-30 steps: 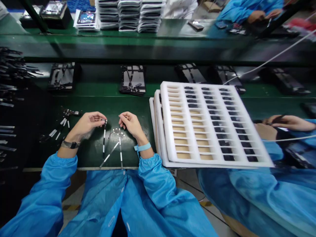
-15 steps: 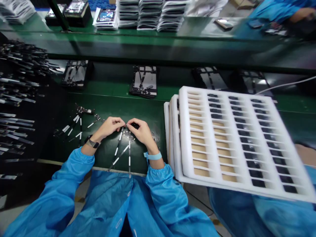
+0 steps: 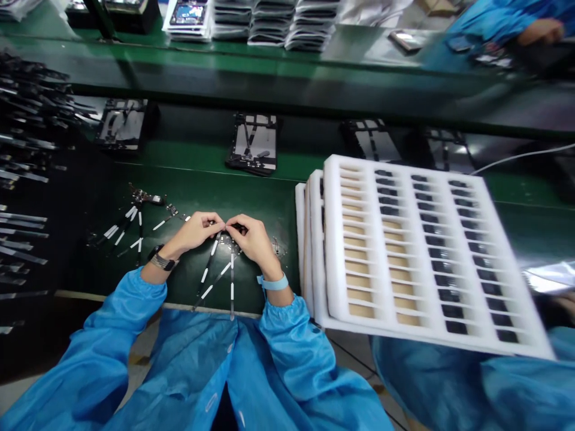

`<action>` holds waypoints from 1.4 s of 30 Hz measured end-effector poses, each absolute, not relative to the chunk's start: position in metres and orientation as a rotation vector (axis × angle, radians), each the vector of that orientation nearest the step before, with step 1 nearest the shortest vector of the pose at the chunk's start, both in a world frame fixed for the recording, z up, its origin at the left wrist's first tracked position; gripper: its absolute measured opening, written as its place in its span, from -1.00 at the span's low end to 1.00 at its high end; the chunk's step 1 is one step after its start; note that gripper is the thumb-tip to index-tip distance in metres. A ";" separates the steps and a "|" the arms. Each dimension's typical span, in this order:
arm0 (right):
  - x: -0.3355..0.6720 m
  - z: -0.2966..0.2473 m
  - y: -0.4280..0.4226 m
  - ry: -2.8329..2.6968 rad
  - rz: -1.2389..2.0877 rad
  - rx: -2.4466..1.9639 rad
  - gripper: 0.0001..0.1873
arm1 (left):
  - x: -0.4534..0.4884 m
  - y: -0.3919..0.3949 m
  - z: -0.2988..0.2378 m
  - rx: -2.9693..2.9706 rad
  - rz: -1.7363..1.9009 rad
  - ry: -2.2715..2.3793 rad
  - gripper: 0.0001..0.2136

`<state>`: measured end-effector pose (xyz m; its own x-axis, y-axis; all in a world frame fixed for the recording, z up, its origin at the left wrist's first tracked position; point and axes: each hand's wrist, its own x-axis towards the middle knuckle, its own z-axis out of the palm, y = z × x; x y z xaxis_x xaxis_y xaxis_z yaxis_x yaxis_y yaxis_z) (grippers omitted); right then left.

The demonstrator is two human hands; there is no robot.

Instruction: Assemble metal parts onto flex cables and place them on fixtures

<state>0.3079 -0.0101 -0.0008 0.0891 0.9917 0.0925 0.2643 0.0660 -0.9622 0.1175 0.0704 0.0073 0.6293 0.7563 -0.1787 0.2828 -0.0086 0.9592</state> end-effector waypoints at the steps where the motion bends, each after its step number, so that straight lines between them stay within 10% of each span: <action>1: 0.307 -0.001 -0.010 -1.351 0.941 -1.386 -0.91 | 0.118 0.070 0.007 1.604 0.479 0.890 -0.79; 42: 0.305 -0.007 -0.008 -1.532 0.829 -1.412 -0.89 | 0.118 0.071 0.012 1.193 0.577 0.984 -0.72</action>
